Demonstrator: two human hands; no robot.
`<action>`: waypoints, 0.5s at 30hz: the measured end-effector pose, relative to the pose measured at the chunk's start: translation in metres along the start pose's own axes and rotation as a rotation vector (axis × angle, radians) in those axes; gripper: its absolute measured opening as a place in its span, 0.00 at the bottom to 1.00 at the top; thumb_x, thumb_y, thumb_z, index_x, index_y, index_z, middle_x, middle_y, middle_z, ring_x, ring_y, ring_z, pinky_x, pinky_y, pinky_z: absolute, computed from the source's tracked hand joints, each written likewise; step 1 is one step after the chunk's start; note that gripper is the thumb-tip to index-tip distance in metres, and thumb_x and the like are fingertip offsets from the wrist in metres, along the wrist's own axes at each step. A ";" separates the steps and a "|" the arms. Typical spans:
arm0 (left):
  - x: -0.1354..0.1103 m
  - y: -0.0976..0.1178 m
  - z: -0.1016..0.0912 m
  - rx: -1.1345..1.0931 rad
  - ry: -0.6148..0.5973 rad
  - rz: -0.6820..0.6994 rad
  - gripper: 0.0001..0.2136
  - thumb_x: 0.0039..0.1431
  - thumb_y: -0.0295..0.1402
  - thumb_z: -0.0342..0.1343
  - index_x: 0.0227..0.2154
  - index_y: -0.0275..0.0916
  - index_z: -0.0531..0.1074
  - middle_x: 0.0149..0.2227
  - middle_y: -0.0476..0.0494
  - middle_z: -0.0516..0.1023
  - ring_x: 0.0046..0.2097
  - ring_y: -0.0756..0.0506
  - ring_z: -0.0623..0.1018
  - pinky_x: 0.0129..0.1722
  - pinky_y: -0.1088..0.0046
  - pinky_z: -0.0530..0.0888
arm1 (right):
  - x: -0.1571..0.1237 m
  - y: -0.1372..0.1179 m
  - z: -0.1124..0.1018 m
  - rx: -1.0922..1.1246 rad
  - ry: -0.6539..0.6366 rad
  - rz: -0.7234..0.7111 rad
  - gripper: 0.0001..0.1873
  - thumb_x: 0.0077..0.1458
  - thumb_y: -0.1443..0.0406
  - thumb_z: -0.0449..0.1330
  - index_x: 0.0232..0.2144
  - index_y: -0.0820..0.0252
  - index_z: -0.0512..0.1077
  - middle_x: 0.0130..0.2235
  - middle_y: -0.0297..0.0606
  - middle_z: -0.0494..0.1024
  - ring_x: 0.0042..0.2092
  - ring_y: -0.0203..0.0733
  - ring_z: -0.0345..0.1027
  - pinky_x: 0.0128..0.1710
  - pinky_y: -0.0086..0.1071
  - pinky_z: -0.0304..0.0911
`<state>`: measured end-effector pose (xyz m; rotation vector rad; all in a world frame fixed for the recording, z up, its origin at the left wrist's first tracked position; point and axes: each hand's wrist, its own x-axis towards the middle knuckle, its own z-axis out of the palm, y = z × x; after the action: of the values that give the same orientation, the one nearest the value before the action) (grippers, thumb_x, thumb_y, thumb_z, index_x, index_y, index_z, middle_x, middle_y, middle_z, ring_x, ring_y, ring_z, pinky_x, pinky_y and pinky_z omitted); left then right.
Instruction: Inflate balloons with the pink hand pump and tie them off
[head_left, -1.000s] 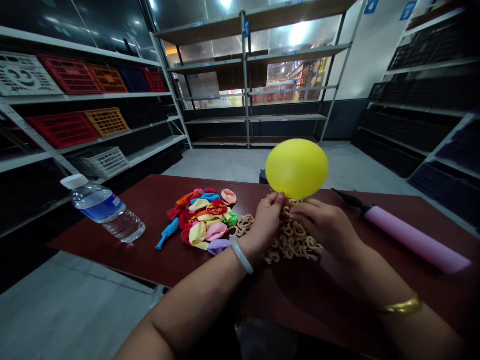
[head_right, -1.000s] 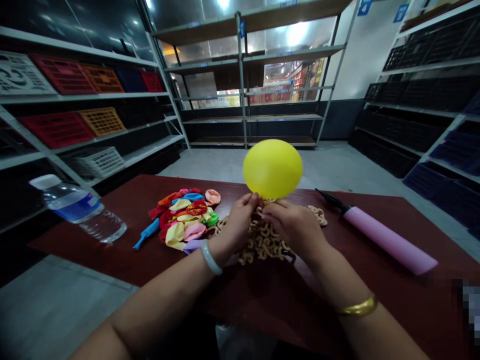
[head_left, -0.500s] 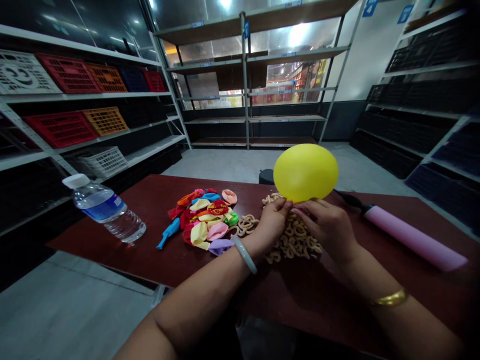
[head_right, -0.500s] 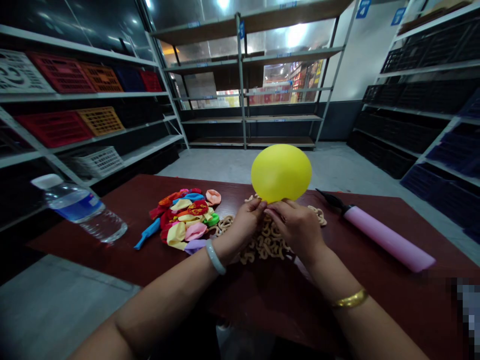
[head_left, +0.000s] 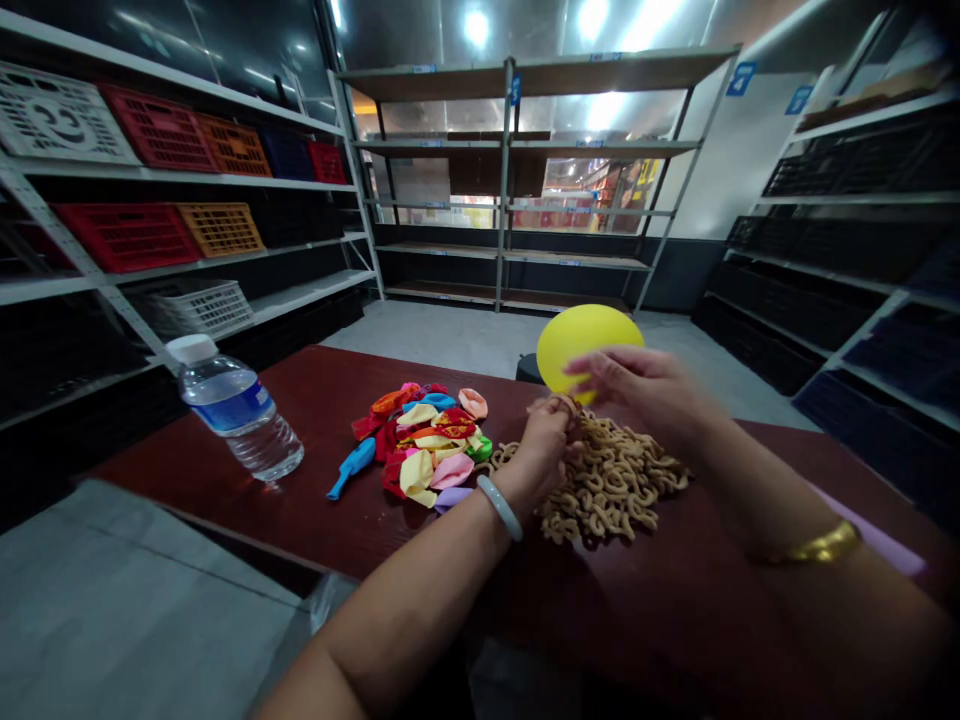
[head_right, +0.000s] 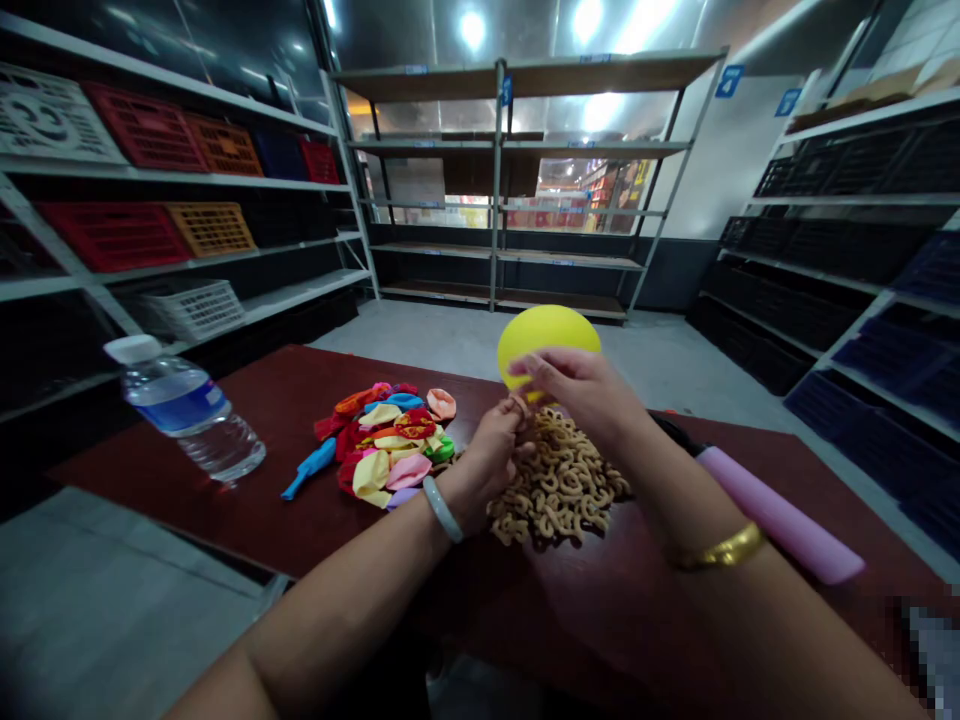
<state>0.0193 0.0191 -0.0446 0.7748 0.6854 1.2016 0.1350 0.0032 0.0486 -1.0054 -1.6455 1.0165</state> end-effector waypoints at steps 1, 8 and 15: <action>-0.001 0.003 0.000 -0.021 -0.004 0.009 0.11 0.52 0.38 0.58 0.26 0.39 0.61 0.21 0.57 0.56 0.21 0.56 0.55 0.20 0.82 0.56 | -0.004 0.007 -0.003 -0.088 0.012 0.065 0.20 0.52 0.48 0.61 0.32 0.58 0.79 0.30 0.39 0.80 0.30 0.39 0.73 0.26 0.29 0.66; -0.013 0.019 0.004 -0.235 -0.260 -0.123 0.13 0.51 0.34 0.61 0.25 0.38 0.60 0.21 0.57 0.52 0.20 0.57 0.51 0.18 0.83 0.50 | -0.015 0.070 0.003 0.082 0.103 0.310 0.13 0.49 0.54 0.63 0.32 0.56 0.75 0.22 0.31 0.75 0.19 0.34 0.64 0.16 0.27 0.57; -0.015 0.028 0.001 -0.384 -0.463 -0.355 0.09 0.58 0.28 0.55 0.25 0.36 0.62 0.21 0.57 0.50 0.19 0.57 0.51 0.16 0.84 0.51 | -0.016 0.084 0.007 0.201 0.027 0.264 0.17 0.49 0.52 0.63 0.36 0.56 0.74 0.34 0.42 0.81 0.31 0.44 0.76 0.32 0.39 0.72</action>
<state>0.0015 0.0091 -0.0203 0.5481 0.1849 0.7572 0.1458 0.0144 -0.0353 -1.1130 -1.3801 1.3089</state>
